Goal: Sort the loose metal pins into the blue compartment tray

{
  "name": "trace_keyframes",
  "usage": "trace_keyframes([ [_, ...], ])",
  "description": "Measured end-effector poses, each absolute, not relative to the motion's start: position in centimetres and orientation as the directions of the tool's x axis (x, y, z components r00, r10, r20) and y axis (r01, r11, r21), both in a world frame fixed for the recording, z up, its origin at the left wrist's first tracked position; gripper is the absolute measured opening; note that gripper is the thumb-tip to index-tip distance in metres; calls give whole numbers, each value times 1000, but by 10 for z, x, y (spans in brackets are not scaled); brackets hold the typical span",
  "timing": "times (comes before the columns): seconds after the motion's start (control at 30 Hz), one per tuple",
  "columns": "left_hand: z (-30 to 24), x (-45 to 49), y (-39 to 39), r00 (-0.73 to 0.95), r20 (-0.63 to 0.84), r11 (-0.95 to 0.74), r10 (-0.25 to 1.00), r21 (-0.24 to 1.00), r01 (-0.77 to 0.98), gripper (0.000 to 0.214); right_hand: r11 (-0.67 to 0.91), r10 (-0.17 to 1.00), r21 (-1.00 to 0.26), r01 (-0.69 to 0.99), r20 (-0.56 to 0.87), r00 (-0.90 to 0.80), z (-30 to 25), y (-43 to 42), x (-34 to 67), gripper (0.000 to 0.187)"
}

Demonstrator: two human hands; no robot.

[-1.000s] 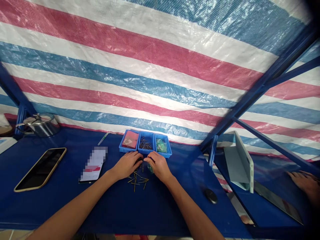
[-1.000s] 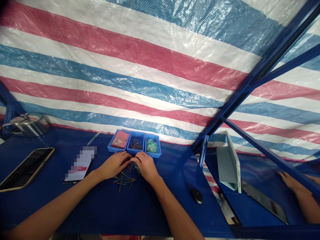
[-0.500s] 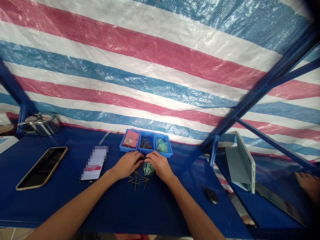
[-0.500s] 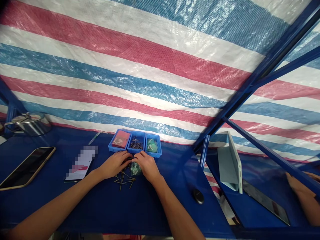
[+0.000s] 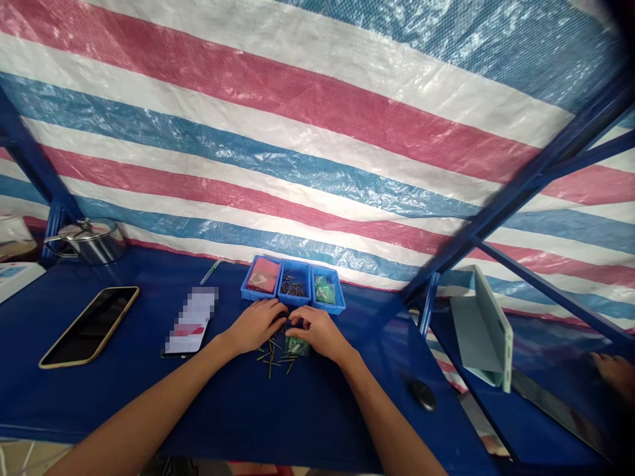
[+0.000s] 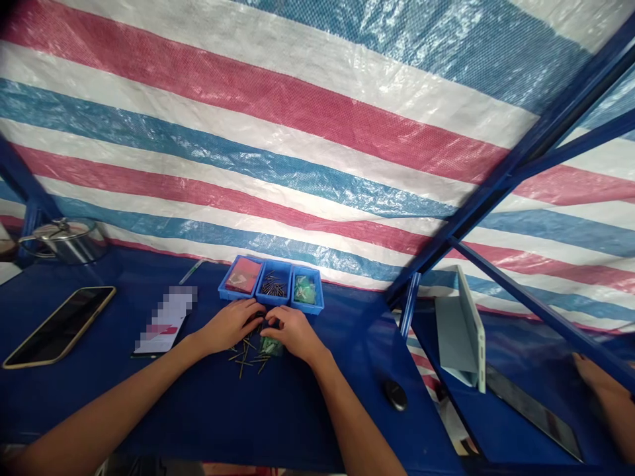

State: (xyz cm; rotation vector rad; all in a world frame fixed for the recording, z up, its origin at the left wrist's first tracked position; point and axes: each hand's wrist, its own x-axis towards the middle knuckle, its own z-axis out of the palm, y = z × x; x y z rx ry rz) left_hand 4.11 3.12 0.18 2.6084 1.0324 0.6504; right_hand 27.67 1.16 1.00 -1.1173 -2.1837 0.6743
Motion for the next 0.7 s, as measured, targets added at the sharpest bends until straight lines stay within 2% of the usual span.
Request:
trace_keyframes([
  [0.4, 6, 42, 29, 644, 320, -716, 695, 388, 580, 19, 555, 829, -515, 653, 274, -487, 18, 4, 276, 8],
  [0.7, 4, 42, 31, 644, 333, -723, 688, 384, 574, 19, 590, 807, -389, 708, 308, -504, 20, 2, 275, 13],
])
